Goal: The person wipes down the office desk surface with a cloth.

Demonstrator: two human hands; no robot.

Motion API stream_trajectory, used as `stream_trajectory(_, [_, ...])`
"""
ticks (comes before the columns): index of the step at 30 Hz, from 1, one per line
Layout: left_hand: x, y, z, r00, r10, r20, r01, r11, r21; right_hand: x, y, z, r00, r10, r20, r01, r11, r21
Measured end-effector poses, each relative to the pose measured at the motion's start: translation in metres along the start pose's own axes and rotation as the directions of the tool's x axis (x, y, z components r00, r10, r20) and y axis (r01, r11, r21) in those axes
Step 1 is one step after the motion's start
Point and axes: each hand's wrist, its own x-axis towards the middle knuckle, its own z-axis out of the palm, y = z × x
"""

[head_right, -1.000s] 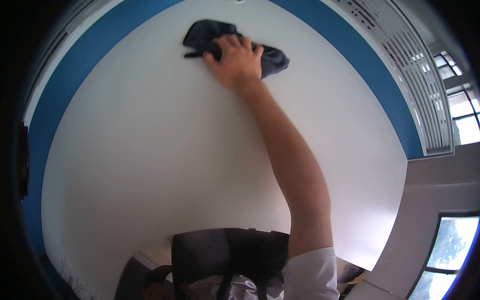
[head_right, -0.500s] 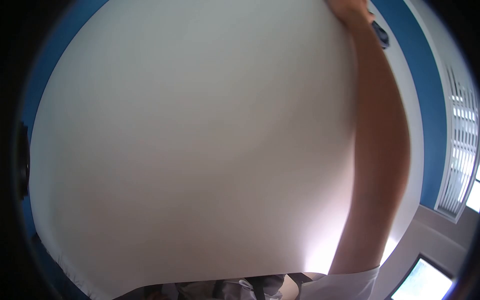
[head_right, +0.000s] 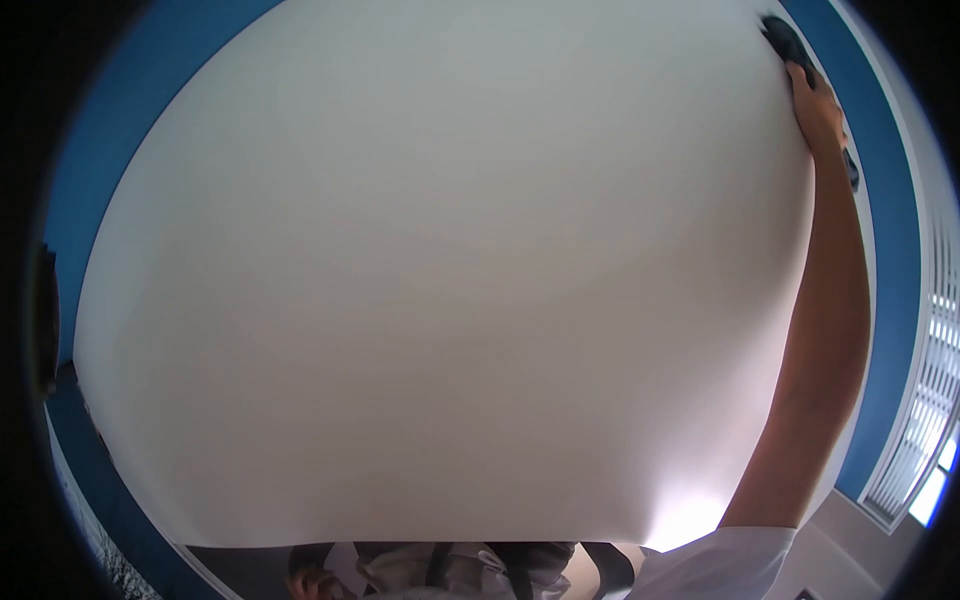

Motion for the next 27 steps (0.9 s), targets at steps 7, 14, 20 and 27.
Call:
stream_trajectory(7, [-0.026, 0.032, 0.056, 0.965, -0.261, 0.010, 0.261, 0.958, -0.122, -0.008, 0.032, 0.016, 0.997, 0.061, 0.046, -0.057, 0.994, -0.089])
stream_trajectory(14, [-0.001, 0.140, 0.087, 0.879, -0.474, 0.043, 0.476, 0.871, -0.119, 0.019, 0.126, 0.018, 0.995, 0.062, 0.083, -0.053, 0.993, -0.107])
stream_trajectory(20, [-0.004, 0.012, 0.108, 0.821, -0.571, -0.025, 0.559, 0.811, -0.175, -0.014, -0.054, 0.037, 0.998, 0.017, 0.058, -0.011, 0.995, -0.103])
stream_trajectory(27, [0.024, 0.035, 0.097, 0.786, -0.616, -0.054, 0.591, 0.775, -0.223, -0.035, -0.057, 0.017, 0.991, -0.132, 0.033, 0.132, 0.991, -0.008])
